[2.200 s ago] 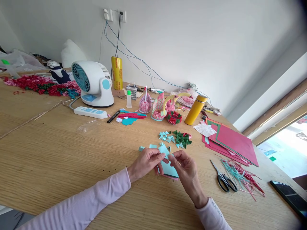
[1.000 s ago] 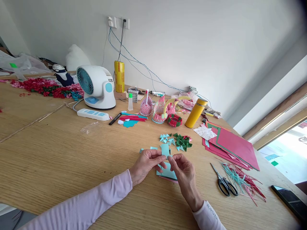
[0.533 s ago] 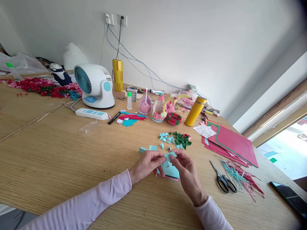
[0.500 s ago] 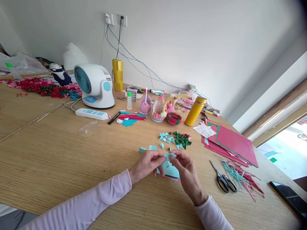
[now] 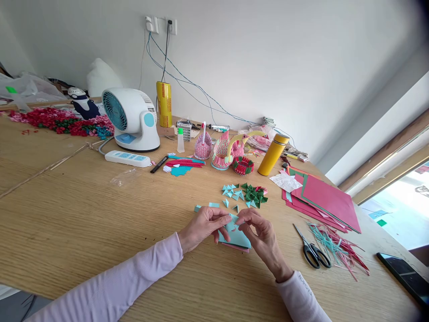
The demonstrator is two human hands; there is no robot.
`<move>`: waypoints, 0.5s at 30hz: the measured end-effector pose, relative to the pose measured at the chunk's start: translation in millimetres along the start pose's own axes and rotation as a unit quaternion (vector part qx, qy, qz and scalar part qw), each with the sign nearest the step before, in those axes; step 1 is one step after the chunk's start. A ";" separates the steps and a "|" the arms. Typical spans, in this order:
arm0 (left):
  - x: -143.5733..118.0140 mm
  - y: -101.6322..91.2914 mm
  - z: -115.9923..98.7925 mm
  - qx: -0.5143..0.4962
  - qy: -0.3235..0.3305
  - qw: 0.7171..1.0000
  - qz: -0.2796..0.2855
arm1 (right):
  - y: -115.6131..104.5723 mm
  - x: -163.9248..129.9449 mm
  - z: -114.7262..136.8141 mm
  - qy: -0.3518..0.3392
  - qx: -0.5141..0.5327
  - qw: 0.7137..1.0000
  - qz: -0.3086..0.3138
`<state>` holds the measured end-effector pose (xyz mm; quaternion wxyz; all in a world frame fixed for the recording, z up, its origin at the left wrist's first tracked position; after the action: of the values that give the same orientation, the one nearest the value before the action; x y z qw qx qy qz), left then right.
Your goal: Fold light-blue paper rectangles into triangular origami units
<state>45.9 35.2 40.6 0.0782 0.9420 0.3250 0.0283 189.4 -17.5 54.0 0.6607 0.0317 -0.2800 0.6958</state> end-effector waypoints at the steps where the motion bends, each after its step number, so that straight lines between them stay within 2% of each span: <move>1: 0.2 -0.7 0.4 0.006 0.003 1.000 -0.002 | -0.9 -0.4 1.9 -0.005 -0.010 1.000 0.003; 5: -0.6 -2.0 -1.6 0.067 0.029 0.997 -0.008 | -0.3 -1.9 7.3 0.030 0.031 0.998 0.036; 7: -1.9 -0.6 -4.2 0.102 0.037 0.994 -0.010 | 0.7 -2.3 4.9 0.076 0.064 0.995 0.026; 10: -3.5 2.5 -7.5 0.137 0.044 0.989 -0.015 | 4.9 -1.7 -2.3 0.123 0.061 0.990 0.011; 15: -1.4 3.7 -3.9 0.095 0.033 0.995 0.005 | 8.1 0.2 -10.9 0.130 0.049 0.990 -0.009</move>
<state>46.7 32.0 45.1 -0.0228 0.9453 0.3242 0.0291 185.3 -12.4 42.2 0.6951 -0.0245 -0.1571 0.7011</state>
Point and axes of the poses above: each hand's wrist, its own x-axis towards the middle knuckle, its own y-axis out of the palm, z = x × y, the point moved 5 cm from there along x, towards the middle knuckle, and after that the axes turned 6 degrees about z, right-handed, at the moved point
